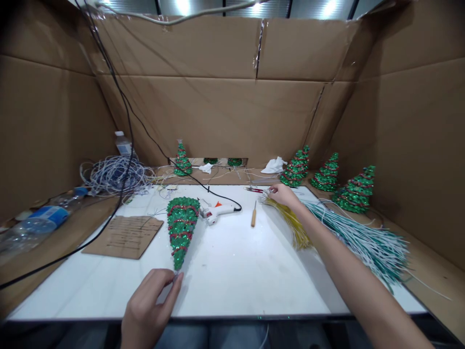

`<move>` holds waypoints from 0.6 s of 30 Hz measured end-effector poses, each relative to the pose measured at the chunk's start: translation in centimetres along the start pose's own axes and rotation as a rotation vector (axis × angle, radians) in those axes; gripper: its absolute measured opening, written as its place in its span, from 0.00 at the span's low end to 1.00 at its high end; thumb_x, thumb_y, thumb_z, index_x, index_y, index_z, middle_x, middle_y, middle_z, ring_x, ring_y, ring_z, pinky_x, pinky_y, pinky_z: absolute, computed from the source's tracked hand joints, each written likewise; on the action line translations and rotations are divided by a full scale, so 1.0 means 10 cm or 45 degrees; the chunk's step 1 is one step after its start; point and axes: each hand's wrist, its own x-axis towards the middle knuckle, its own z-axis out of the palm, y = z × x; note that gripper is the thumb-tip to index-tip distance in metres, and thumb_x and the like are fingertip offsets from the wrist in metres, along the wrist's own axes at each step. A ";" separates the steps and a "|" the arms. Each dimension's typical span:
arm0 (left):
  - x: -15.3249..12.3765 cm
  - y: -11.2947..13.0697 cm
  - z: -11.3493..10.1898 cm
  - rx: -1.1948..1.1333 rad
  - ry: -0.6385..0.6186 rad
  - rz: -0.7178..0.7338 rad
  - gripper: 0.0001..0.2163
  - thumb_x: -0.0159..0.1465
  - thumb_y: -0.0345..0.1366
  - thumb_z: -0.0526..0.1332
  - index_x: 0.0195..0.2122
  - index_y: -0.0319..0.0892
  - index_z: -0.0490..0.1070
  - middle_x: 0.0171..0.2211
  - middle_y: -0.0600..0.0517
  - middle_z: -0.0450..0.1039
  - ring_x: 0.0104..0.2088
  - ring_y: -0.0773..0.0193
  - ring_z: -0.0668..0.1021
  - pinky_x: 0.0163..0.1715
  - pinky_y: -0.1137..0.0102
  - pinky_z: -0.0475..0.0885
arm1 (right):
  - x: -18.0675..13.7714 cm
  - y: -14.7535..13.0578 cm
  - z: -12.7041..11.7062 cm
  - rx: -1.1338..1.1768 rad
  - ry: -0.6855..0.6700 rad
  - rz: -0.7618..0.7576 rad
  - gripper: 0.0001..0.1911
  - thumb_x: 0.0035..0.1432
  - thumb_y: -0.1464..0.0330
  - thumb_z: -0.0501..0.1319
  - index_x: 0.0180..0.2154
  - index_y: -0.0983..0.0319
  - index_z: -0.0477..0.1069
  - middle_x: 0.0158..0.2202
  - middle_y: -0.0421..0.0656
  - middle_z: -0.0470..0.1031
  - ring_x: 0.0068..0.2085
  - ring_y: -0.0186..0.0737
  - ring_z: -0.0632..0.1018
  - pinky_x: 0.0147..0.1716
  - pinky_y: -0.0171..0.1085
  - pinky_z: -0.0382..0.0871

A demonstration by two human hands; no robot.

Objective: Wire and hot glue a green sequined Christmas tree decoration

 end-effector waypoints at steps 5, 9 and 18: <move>-0.01 -0.01 0.00 -0.007 -0.004 0.001 0.06 0.63 0.28 0.58 0.29 0.43 0.67 0.23 0.52 0.67 0.27 0.63 0.72 0.29 0.69 0.68 | 0.02 0.07 -0.04 0.039 -0.054 -0.010 0.17 0.62 0.62 0.58 0.51 0.63 0.68 0.51 0.46 0.70 0.46 0.43 0.75 0.44 0.46 0.72; -0.03 -0.02 0.00 -0.027 -0.018 0.006 0.06 0.64 0.28 0.58 0.29 0.43 0.66 0.23 0.52 0.67 0.27 0.63 0.72 0.29 0.69 0.67 | 0.03 0.10 -0.02 0.029 -0.041 0.011 0.18 0.62 0.62 0.59 0.51 0.63 0.67 0.51 0.46 0.70 0.47 0.43 0.75 0.44 0.47 0.72; -0.10 -0.08 0.03 -0.088 -0.065 -0.030 0.05 0.63 0.26 0.59 0.31 0.41 0.65 0.26 0.52 0.65 0.29 0.62 0.69 0.31 0.68 0.63 | -0.01 0.02 0.12 -0.026 0.040 -0.043 0.17 0.63 0.62 0.58 0.51 0.62 0.67 0.51 0.47 0.70 0.47 0.43 0.74 0.45 0.47 0.72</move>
